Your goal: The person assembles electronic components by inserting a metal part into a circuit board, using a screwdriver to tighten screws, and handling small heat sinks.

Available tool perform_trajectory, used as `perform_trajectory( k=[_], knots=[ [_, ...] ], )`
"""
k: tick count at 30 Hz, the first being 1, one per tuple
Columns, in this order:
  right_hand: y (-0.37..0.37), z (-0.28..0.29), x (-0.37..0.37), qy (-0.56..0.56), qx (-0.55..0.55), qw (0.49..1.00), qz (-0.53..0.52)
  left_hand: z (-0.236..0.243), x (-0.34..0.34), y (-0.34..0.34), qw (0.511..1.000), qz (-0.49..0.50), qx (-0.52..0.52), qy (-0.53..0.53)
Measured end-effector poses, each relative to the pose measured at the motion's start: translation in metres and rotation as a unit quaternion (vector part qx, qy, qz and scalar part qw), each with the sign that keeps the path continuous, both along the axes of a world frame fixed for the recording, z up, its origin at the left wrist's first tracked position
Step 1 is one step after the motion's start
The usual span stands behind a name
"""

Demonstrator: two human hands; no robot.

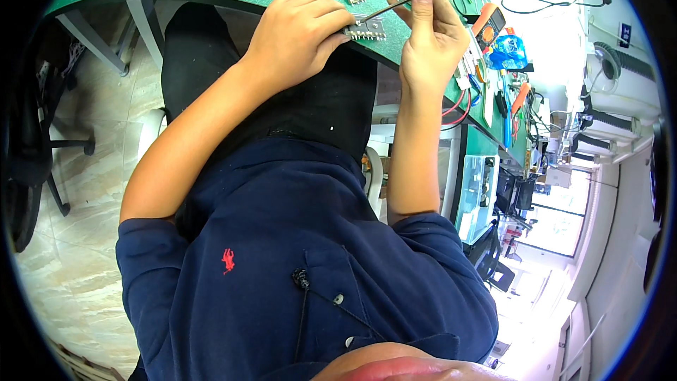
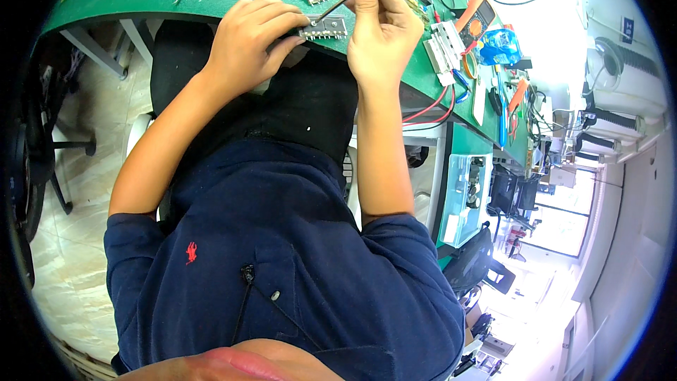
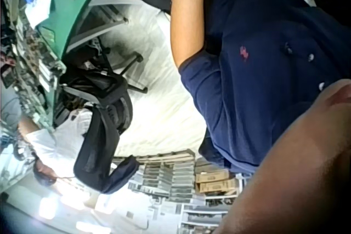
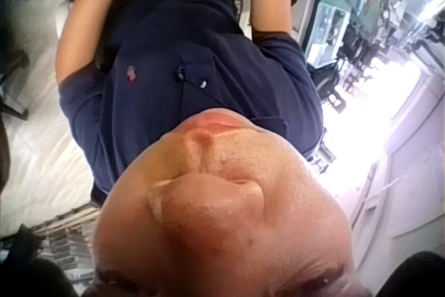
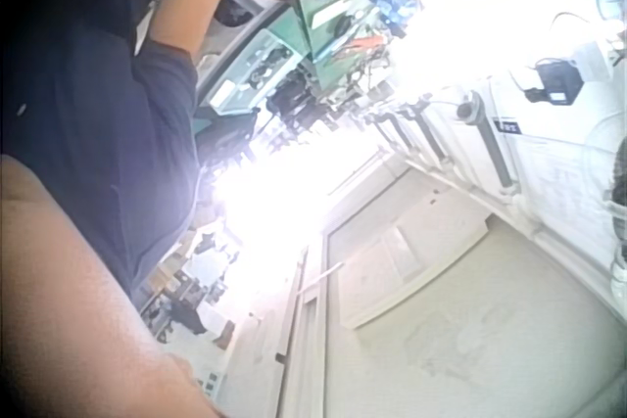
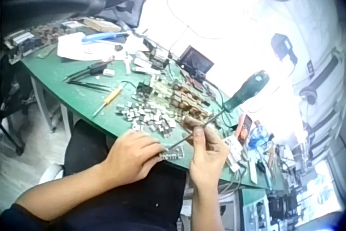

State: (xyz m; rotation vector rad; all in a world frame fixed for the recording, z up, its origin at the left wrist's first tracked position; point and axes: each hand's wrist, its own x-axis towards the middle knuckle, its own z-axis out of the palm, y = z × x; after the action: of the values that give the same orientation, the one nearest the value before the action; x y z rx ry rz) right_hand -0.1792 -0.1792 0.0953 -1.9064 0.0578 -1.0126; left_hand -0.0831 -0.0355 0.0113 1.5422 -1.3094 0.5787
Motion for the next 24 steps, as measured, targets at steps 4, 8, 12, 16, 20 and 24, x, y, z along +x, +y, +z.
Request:
perform_trajectory(
  k=[4,8,12,16,20,24],
  knots=[
    [-0.007,0.0,-0.005,0.015,-0.021,0.999,-0.045,-0.001,0.0,0.0,1.0,0.007,-0.001,-0.005],
    [-0.014,-0.007,-0.005,-0.02,-0.066,0.996,-0.053,0.001,-0.001,0.0,1.0,0.005,0.006,-0.002],
    [-0.019,-0.008,-0.004,-0.045,-0.094,0.993,-0.059,0.0,0.0,0.0,1.0,0.008,0.006,-0.004],
    [-0.01,-0.002,-0.004,-0.028,-0.065,0.996,-0.054,0.0,0.0,0.001,1.0,0.01,0.003,-0.004],
    [-0.002,0.0,-0.004,-0.034,-0.028,0.996,-0.076,0.0,0.0,0.0,1.0,0.003,-0.001,-0.002],
    [-0.009,0.002,-0.008,-0.01,-0.038,0.994,-0.099,0.0,0.0,0.0,1.0,0.001,-0.005,-0.001]
  ],
)
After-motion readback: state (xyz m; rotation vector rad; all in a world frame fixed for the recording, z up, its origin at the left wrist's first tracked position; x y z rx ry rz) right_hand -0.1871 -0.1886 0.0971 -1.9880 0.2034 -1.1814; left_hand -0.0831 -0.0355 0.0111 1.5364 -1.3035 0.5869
